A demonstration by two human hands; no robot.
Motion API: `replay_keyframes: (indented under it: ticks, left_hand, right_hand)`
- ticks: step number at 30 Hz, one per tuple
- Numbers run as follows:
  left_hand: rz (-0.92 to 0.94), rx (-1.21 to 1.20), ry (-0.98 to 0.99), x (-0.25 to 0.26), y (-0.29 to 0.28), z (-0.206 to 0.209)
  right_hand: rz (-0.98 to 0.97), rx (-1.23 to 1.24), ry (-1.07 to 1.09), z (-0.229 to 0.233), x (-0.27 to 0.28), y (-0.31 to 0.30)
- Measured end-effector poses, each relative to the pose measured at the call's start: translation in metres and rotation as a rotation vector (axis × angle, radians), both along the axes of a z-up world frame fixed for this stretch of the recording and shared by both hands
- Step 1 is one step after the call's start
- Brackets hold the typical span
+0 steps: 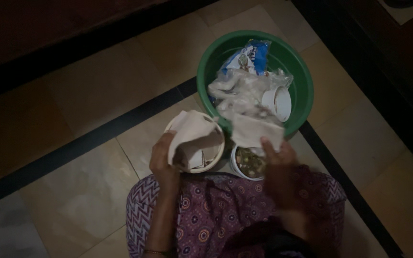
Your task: The person sits on the floor and sorts waste items from a plastic bag into a green basin and a small bowl. They handle paper, plastic, and food scraps by hand, placing them into separate containers.
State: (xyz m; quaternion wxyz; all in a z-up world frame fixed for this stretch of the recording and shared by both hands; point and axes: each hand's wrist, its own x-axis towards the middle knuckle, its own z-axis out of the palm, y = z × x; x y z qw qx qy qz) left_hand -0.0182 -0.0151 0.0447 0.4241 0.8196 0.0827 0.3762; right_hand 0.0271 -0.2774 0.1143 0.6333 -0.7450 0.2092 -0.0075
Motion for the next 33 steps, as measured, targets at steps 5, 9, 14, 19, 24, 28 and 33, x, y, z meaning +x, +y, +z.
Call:
replay_keyframes:
  ticks: [5, 9, 14, 19, 24, 28, 33]
  left_hand:
    - [-0.232, 0.262, 0.327, 0.001, -0.004, 0.007]
    - [-0.298, 0.402, 0.476, -0.002, -0.009, 0.013]
    - [-0.201, 0.545, 0.628, -0.005, -0.013, 0.012]
    - [-0.150, 0.354, 0.912, 0.000, -0.009, -0.002]
    - [-0.133, 0.019, 0.462, -0.003, -0.009, -0.006]
    - [0.006, -0.242, 0.284, -0.008, -0.010, 0.007]
    - [-0.215, 0.191, 0.529, -0.018, 0.003, 0.024]
  right_hand:
    - [0.092, 0.138, -0.241, 0.039, 0.002, 0.004]
    - [0.167, -0.164, -0.024, 0.031, 0.010, 0.036]
    - [0.645, -0.777, -0.837, 0.002, 0.002, 0.071]
    - [0.709, -0.846, -0.780, -0.032, -0.005, 0.101]
    - [0.795, -0.896, -0.628, -0.064, -0.001, 0.106]
    - [0.793, -0.932, -0.675, -0.080, 0.007, 0.114]
    - [0.881, -0.976, -0.641, -0.078, 0.004, 0.111]
